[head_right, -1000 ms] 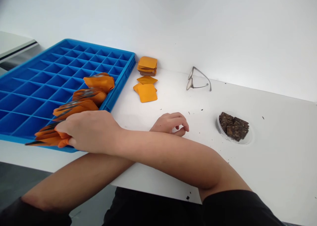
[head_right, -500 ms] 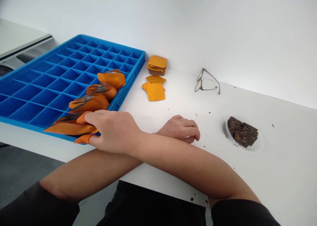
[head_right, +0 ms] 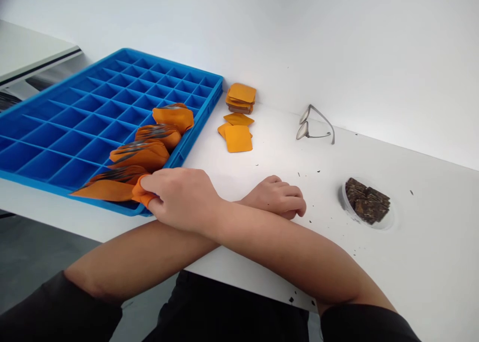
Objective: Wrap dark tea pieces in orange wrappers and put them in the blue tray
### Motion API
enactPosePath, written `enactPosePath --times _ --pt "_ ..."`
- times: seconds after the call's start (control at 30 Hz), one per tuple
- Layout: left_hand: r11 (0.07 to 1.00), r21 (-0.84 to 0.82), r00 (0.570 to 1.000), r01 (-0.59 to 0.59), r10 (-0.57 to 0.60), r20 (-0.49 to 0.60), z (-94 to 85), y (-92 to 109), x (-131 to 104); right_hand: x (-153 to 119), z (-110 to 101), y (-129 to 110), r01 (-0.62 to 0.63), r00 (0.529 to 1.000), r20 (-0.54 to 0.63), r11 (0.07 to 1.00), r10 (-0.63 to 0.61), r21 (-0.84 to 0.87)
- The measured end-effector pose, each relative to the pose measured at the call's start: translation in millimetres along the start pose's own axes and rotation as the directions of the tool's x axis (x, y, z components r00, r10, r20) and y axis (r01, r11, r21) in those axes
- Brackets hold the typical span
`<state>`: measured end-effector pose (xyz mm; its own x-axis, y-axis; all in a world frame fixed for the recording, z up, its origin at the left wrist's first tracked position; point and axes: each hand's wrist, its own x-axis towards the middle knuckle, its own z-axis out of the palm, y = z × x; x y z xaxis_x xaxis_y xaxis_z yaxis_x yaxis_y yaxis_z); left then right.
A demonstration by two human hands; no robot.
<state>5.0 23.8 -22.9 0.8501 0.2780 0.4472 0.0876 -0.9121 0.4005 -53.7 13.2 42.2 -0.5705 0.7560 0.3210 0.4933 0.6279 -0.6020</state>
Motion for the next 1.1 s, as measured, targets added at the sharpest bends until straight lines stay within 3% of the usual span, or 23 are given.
enactPosePath --times 0.23,0.47,0.87,0.97,1.1 --pt "1.000 0.005 0.998 0.023 -0.023 0.057 -5.9 4 2 -3 -2 -7 0.128 0.970 0.234 0.952 -0.062 -0.279" --pt "1.000 -0.012 0.999 0.029 -0.028 0.039 -5.5 1 1 0 -4 -14 0.190 0.940 0.333 0.919 -0.069 -0.346" --pt "0.976 -0.182 0.993 0.121 -0.119 0.021 -11.8 2 -1 19 -11 -15 0.053 0.853 0.518 0.978 0.060 -0.200" --pt "0.982 -0.157 0.994 0.107 -0.101 0.045 -8.9 1 -1 15 -17 -8 0.066 0.872 0.490 0.995 -0.020 -0.077" --pt "0.976 -0.187 0.990 0.116 -0.099 0.098 -6.5 -1 2 6 -29 4 0.091 0.936 0.328 0.989 -0.126 0.118"
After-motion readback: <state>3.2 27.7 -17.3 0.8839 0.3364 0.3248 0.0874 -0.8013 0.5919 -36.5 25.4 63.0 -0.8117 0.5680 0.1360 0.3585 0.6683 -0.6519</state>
